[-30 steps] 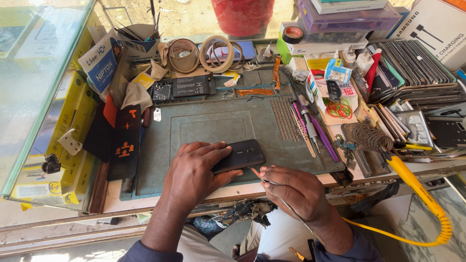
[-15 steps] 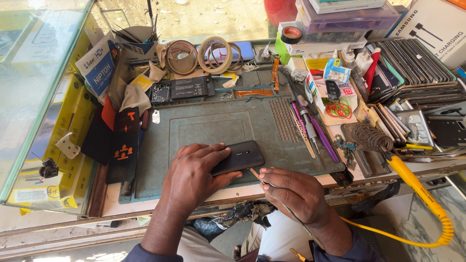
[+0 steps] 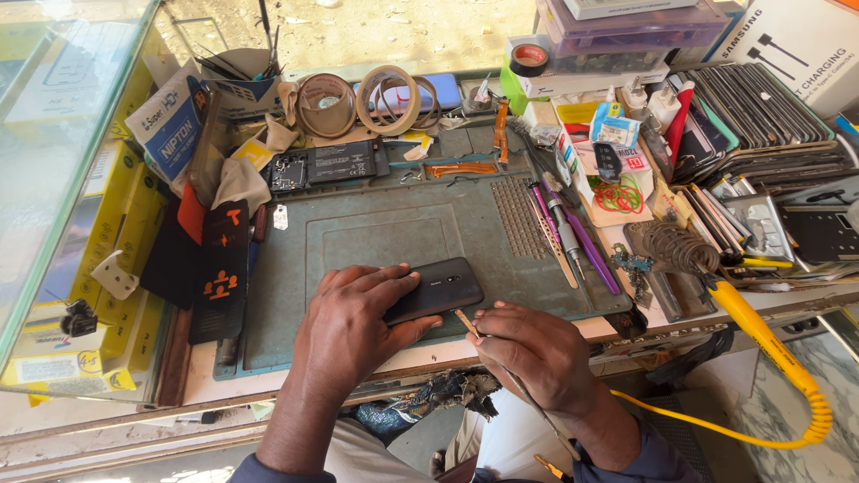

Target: The person uses a metal prying tool to carefully separate the back cover of a smartphone. They repeatedly insert the tool into the seam between the back cover and the frame, working along the edges to loosen the adhesive or clips holding the cover in place.

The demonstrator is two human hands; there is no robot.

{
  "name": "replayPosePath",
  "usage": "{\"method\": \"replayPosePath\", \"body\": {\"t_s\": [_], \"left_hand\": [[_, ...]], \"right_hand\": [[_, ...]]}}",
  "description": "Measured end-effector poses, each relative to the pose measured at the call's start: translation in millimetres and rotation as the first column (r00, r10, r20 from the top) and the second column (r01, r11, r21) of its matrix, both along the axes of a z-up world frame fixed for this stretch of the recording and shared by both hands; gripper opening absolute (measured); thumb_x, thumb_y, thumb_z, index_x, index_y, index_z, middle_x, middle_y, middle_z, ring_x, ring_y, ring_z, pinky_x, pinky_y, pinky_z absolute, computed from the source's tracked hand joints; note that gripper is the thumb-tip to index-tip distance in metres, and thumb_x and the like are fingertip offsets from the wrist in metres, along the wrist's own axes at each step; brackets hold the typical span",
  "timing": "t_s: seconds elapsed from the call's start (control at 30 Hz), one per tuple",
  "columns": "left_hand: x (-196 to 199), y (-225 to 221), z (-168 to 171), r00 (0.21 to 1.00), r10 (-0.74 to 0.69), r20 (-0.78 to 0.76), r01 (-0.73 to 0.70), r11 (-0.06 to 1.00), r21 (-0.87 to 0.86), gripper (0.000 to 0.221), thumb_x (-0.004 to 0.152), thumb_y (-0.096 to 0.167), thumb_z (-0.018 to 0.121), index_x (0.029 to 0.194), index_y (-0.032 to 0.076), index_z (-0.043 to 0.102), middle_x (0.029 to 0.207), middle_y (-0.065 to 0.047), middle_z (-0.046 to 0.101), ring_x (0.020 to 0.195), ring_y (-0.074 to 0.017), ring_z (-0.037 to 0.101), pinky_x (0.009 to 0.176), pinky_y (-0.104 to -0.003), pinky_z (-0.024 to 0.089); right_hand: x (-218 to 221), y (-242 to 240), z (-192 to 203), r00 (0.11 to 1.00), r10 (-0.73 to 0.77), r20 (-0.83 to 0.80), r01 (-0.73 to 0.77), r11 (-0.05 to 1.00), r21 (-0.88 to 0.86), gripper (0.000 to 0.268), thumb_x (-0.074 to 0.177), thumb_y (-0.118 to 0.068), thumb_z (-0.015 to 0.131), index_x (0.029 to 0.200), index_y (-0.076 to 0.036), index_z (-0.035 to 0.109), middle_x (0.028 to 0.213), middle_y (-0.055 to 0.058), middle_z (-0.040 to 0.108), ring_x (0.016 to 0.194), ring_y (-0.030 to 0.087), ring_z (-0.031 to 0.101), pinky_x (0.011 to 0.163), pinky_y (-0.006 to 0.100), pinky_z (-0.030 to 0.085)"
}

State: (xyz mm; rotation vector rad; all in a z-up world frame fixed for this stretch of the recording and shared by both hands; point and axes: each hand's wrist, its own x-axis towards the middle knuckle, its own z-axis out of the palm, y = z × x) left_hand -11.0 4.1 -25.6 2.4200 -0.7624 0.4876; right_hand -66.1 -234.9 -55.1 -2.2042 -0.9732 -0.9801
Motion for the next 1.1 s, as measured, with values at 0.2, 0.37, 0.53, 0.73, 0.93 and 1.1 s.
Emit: {"method": "replayPosePath", "body": {"t_s": [0.2,0.37,0.53,0.73,0.93,1.1], "left_hand": [[2.3,-1.3,1.3,1.000,-0.008,0.016,0.008,1.000,0.013,0.054,0.069,0.047,0.085,0.108,0.010,0.079,0.116,-0.007,0.076,0.105,-0.0274,0.068,0.093,-0.042,0.049],[0.6,-2.5,3.3,1.000,0.014,0.023,-0.014,1.000,0.006,0.054,0.068,0.047,0.086,0.107,0.011,0.079,0.116,-0.007,0.076,0.105,-0.0283,0.067,0.094,-0.044,0.048],[-0.2,-2.6,6.9,1.000,0.010,-0.027,-0.010,1.000,0.023,0.058,0.068,0.048,0.086,0.110,0.009,0.076,0.117,-0.008,0.075,0.109,-0.0300,0.065,0.096,-0.045,0.048],[-3.3,-3.4,9.0,0.999,0.023,-0.042,-0.022,0.999,0.035,0.067,0.068,0.048,0.087,0.119,0.007,0.073,0.121,-0.013,0.072,0.113,-0.0331,0.062,0.097,-0.047,0.047],[-3.3,-4.3,12.4,0.997,0.028,-0.076,-0.023,0.998,0.063,0.068,0.069,0.048,0.086,0.121,0.008,0.071,0.119,-0.012,0.072,0.113,-0.0320,0.062,0.098,-0.046,0.047],[-3.3,0.2,18.2,0.997,-0.014,-0.077,0.017,0.999,0.048,0.070,0.067,0.043,0.087,0.125,0.010,0.068,0.120,-0.012,0.070,0.112,-0.0341,0.061,0.096,-0.047,0.047]], "right_hand": [[3.1,-3.3,0.9,0.998,0.023,0.060,-0.025,0.999,0.041,0.032,0.086,-0.003,0.085,0.102,-0.007,0.057,0.103,0.013,0.074,0.102,0.028,0.077,0.089,0.042,0.061],[8.2,-8.2,-3.8,0.997,0.047,-0.061,-0.035,0.980,0.194,0.022,0.088,-0.003,0.081,0.100,-0.005,0.062,0.096,0.014,0.075,0.092,0.025,0.080,0.077,0.035,0.064],[12.1,-31.3,17.0,0.908,-0.270,-0.321,0.303,0.951,0.057,0.031,0.085,-0.024,0.081,0.071,-0.004,0.061,0.065,0.010,0.065,0.054,0.022,0.064,0.049,0.038,0.048],[33.2,-23.5,33.5,0.739,-0.564,-0.368,0.466,0.823,-0.325,0.048,0.087,-0.045,0.076,0.062,-0.007,0.060,0.052,0.013,0.057,0.049,0.034,0.058,0.047,0.048,0.044],[40.8,-17.6,31.0,0.683,-0.579,-0.446,0.486,0.816,-0.315,0.041,0.086,-0.044,0.077,0.068,-0.010,0.064,0.049,0.010,0.058,0.047,0.030,0.061,0.049,0.046,0.047],[35.9,-16.0,36.1,0.670,-0.573,-0.472,0.494,0.819,-0.292,0.030,0.087,-0.040,0.076,0.084,-0.012,0.067,0.050,0.006,0.061,0.047,0.028,0.064,0.048,0.044,0.047]]}}
